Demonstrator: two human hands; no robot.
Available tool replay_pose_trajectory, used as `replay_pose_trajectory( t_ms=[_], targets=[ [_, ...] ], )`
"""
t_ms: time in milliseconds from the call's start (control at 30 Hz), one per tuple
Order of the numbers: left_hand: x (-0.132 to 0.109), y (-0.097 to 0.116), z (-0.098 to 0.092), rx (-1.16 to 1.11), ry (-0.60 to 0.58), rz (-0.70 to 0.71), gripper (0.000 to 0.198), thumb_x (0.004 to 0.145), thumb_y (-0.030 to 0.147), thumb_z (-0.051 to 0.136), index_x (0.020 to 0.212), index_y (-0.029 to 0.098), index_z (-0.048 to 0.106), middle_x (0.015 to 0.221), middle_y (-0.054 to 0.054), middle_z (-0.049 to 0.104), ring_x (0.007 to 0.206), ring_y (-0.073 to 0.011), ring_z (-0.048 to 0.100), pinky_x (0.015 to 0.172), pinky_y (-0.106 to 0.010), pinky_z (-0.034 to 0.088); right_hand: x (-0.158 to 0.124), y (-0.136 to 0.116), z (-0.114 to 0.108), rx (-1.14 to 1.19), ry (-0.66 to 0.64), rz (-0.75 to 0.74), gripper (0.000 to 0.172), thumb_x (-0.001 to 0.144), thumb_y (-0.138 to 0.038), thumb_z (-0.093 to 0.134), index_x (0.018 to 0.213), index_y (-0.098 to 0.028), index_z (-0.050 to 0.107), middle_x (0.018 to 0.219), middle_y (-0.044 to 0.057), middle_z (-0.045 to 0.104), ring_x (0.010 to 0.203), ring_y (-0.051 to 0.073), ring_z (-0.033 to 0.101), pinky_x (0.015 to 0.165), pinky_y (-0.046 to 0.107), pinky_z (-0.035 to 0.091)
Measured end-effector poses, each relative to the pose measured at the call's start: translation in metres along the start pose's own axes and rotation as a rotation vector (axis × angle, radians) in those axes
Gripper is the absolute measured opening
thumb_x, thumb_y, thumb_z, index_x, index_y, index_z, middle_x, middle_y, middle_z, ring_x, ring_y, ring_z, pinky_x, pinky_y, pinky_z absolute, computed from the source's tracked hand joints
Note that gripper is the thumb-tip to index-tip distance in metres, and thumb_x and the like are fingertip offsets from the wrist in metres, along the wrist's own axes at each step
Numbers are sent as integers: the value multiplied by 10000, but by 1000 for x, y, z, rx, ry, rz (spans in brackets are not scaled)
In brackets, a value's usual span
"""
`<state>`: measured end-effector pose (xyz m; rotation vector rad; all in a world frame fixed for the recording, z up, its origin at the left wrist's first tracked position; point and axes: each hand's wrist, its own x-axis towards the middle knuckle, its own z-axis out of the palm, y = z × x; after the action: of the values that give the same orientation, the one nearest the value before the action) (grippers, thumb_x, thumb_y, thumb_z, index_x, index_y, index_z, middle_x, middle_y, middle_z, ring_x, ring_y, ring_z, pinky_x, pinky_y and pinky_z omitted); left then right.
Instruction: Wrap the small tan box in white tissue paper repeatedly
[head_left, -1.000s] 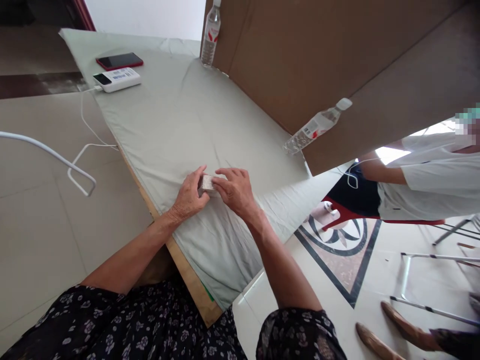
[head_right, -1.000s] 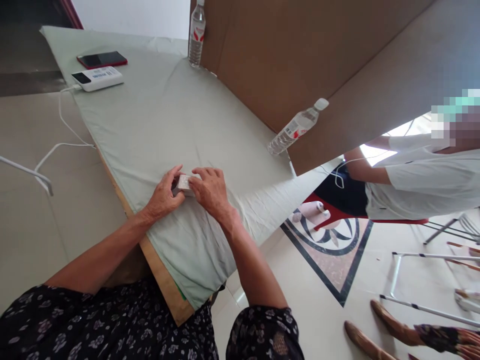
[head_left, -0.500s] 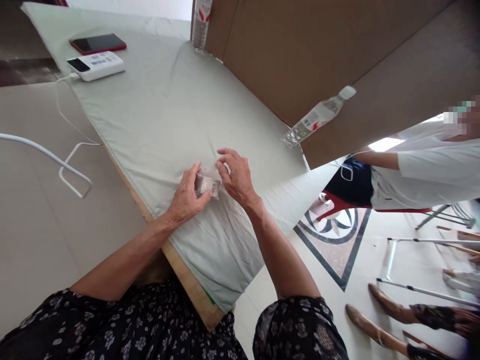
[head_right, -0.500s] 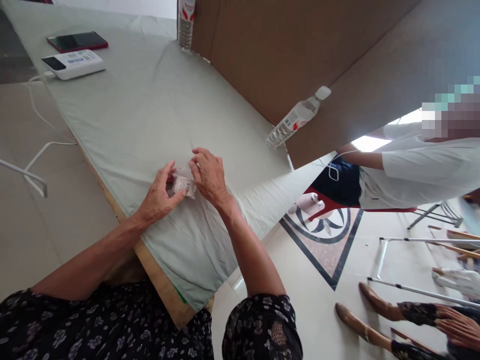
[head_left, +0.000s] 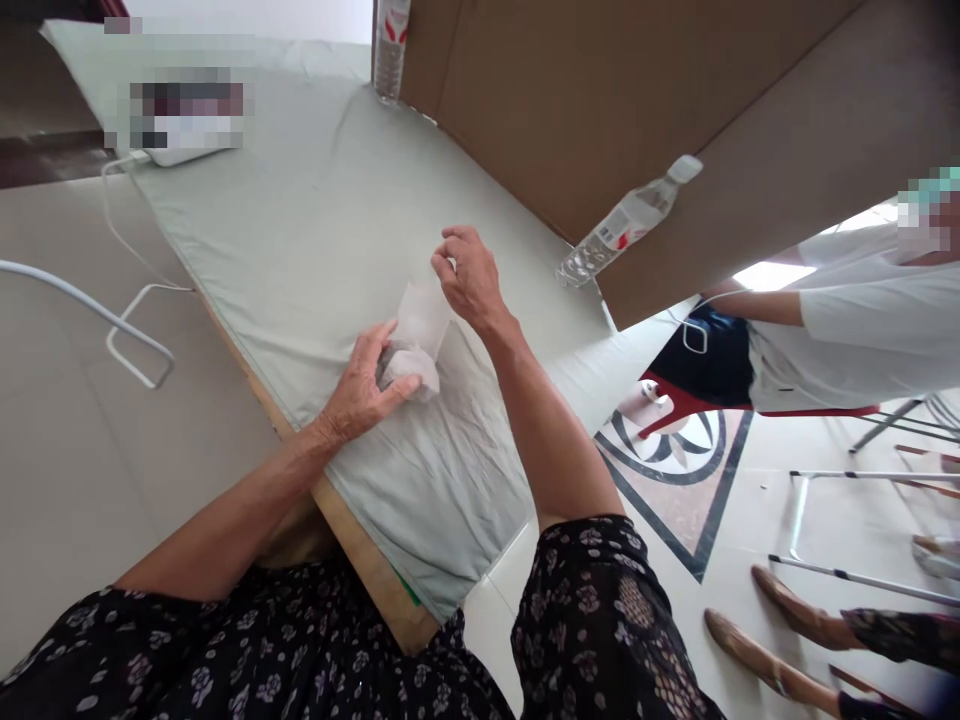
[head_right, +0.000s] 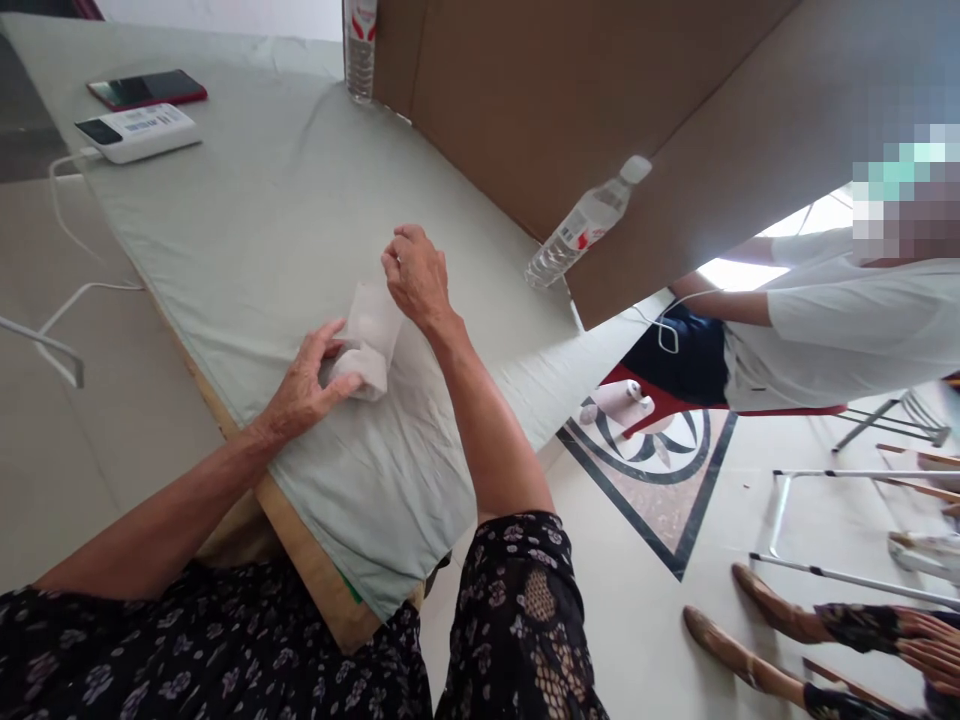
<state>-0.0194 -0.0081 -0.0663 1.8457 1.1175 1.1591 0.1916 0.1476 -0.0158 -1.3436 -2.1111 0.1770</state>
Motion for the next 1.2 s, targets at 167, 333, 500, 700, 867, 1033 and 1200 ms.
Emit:
replay_pose_trajectory(
  t_ms=[167,333,500,700,867,1033,1200],
  targets=[
    [2,4,-3,33,-24,-52,463,898,505,665,1241,194,680,1457,-164,565,1450,-347,493,1205,-524,427,-8,-6,-18,87,178,149,250,1038,-431,529,968,-223,647,1122,69,693,1026,206,657,1002,415,532],
    [2,7,-3,27,-27,-48,429,897,492,662,1190,179,693,1443,-171,569,1447,-345,501,1203,-513,431,-75,-59,-48,192,97,315,317,988,-504,565,848,-224,615,739,-21,617,687,143,579,711,294,487],
    [2,7,-2,76,-9,-14,434,846,482,695,1152,174,706,1416,-168,587,1418,-341,529,1194,-513,439,-99,-100,-35,-68,-175,438,329,875,-538,700,874,-215,635,796,8,677,750,169,600,719,294,424],
    [5,8,-3,100,169,-55,256,804,399,634,914,178,704,1262,-158,677,1231,-289,662,1075,-443,518,-107,-74,-25,8,-66,563,150,866,-249,543,720,-222,565,722,-1,638,706,160,558,699,287,395],
    [9,18,-10,30,185,-252,181,774,375,575,791,203,630,956,-79,743,915,-219,699,872,-367,561,-132,-47,-23,313,89,679,204,833,-366,547,686,-225,563,648,-26,579,648,146,514,677,286,410],
    [27,39,-15,177,84,-389,359,676,427,721,949,207,648,898,-19,730,832,-196,653,808,-336,527,-139,-47,-14,361,129,659,208,820,-410,556,723,-226,573,671,-29,585,656,141,508,683,286,411],
    [53,35,-31,392,80,-443,92,738,301,593,709,214,592,707,1,647,685,-171,564,720,-326,459,-135,-40,-13,323,185,636,172,845,-374,542,867,-225,623,699,-32,607,677,146,553,723,291,440]
  ],
)
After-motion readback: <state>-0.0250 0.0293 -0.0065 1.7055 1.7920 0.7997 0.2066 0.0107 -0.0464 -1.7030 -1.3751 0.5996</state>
